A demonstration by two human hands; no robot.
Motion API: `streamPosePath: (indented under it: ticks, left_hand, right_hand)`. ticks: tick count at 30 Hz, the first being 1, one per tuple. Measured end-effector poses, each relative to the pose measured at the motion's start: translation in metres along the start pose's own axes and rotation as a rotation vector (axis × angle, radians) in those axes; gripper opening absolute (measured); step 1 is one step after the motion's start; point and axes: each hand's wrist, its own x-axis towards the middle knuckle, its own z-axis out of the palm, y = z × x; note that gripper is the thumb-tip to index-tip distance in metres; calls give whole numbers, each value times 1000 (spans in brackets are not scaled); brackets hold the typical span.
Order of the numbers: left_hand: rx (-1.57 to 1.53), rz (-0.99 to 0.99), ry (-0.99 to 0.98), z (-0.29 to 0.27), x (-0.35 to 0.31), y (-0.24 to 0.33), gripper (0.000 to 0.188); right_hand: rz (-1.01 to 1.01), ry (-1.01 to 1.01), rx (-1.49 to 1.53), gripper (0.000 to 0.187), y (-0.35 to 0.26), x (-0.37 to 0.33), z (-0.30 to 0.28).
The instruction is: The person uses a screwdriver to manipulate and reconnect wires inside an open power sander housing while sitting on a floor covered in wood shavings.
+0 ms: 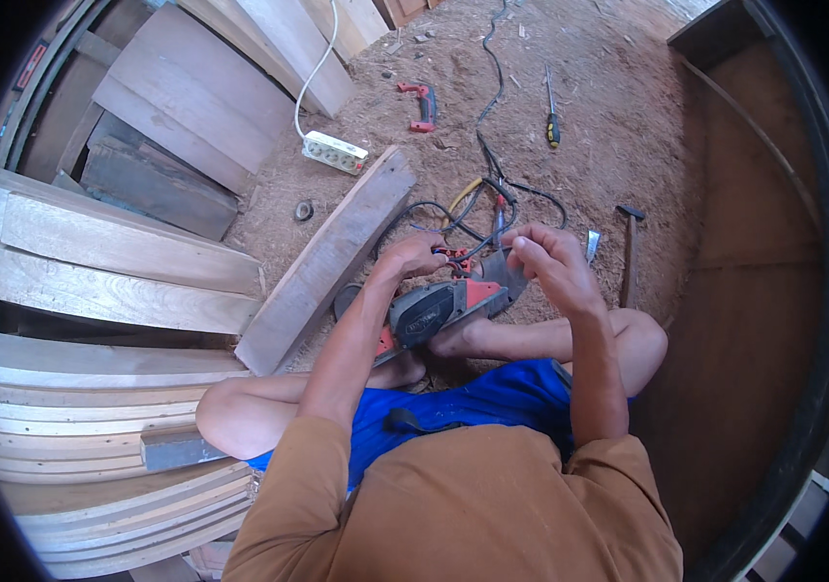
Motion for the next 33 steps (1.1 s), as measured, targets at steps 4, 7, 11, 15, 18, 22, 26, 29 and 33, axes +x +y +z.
streamPosePath:
  ticks: [4, 7, 11, 15, 18, 22, 26, 29, 33]
  left_hand:
    - [23, 9, 47, -3, -3, 6, 36]
    - [22, 22, 66, -3, -5, 7, 36]
    - [-5, 9, 70, -1, -1, 2, 37]
    - [-25, -26, 13, -1, 1, -3, 38]
    - [-1, -22, -1, 0, 0, -1, 39]
    - [-4, 4, 54, 6, 6, -13, 39]
    - [-59, 37, -11, 4, 14, -14, 38]
    - [-55, 30, 0, -1, 6, -5, 38]
    - [-324, -27, -47, -12, 4, -20, 40]
  right_hand:
    - [146, 177, -322, 31, 79, 27, -2]
    - [150, 154, -508, 32, 99, 31, 0]
    - [171, 106, -514, 36, 121, 35, -4]
    - [226, 34, -768, 40, 111, 6, -35]
    - [405, 111, -942, 43, 79, -41, -82]
    - [738, 281, -1247, 38, 81, -101, -110]
    - [364, 332, -1344, 36, 107, -110, -87]
    - [237, 210, -807, 35, 117, -77, -53]
    - [35, 162, -654, 34, 75, -12, -1]
